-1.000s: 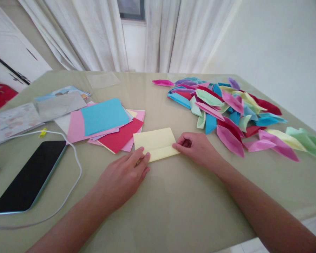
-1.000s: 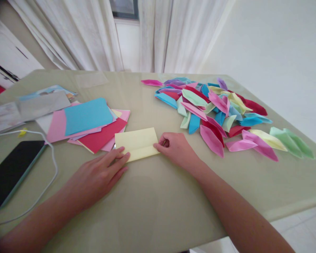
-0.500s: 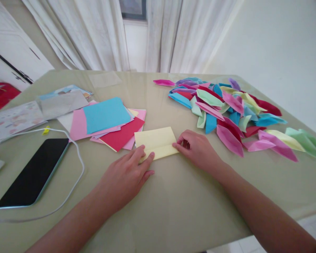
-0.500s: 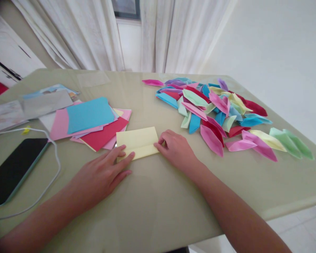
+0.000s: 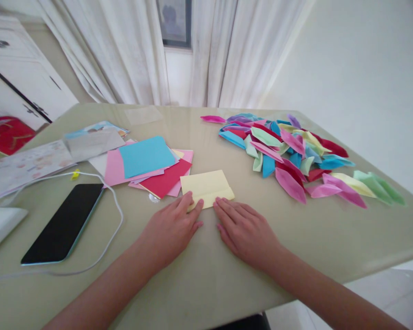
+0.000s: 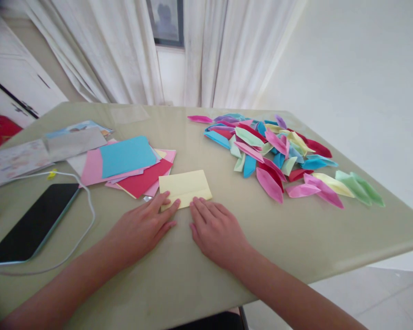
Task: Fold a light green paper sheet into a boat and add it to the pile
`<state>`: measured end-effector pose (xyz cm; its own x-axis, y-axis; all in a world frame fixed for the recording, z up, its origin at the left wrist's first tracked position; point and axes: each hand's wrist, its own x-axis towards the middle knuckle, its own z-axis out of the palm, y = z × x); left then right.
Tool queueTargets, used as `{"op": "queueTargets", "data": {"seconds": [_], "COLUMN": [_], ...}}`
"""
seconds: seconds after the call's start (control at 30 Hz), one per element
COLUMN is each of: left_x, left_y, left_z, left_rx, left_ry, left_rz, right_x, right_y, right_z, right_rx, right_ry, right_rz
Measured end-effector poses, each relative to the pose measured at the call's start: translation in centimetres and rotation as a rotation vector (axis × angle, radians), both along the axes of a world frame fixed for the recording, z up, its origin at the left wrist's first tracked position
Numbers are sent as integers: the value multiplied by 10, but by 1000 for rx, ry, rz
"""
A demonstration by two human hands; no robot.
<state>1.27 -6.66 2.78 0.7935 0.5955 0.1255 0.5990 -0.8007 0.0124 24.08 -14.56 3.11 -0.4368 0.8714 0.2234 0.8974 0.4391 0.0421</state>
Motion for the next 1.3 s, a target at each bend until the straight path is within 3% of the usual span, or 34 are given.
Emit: {"op": "queueTargets", "data": {"seconds": [0.2,0.47,0.63,0.73,0.83,0.93,1.0,1.13,1.3], "left_x": [-3,-21,-15,-3,4,1,-5,-12,-6], "left_y": [1,16,18,7,1,7,14,18,13], "left_z": [5,19,17,12,7,3,2,5,0], "left_rx": [-3,-80,-142,-292,-360,-282,-217,-226,-280], "left_ry": [-10,-136,-251,-322,-354,-387,-340,-263,-263], "left_rz": [-7,-74,-119,-257,-343,-186,-115,-164,-221], "right_x": [36,31,34,38,42,44,44,46,50], "right_y": [-9,-6,20,48,72,84,85,80,72], "right_z": [1,2,8,11,12,8,3,-2,7], "right_rx": [-14,-10,-48,-78,-117,-171,-195,-165,-246], "right_ry": [27,81,92,81,104,153,220,350,391], "right_rz": [-98,-134,-160,-173,-115,-30,30,93,233]}}
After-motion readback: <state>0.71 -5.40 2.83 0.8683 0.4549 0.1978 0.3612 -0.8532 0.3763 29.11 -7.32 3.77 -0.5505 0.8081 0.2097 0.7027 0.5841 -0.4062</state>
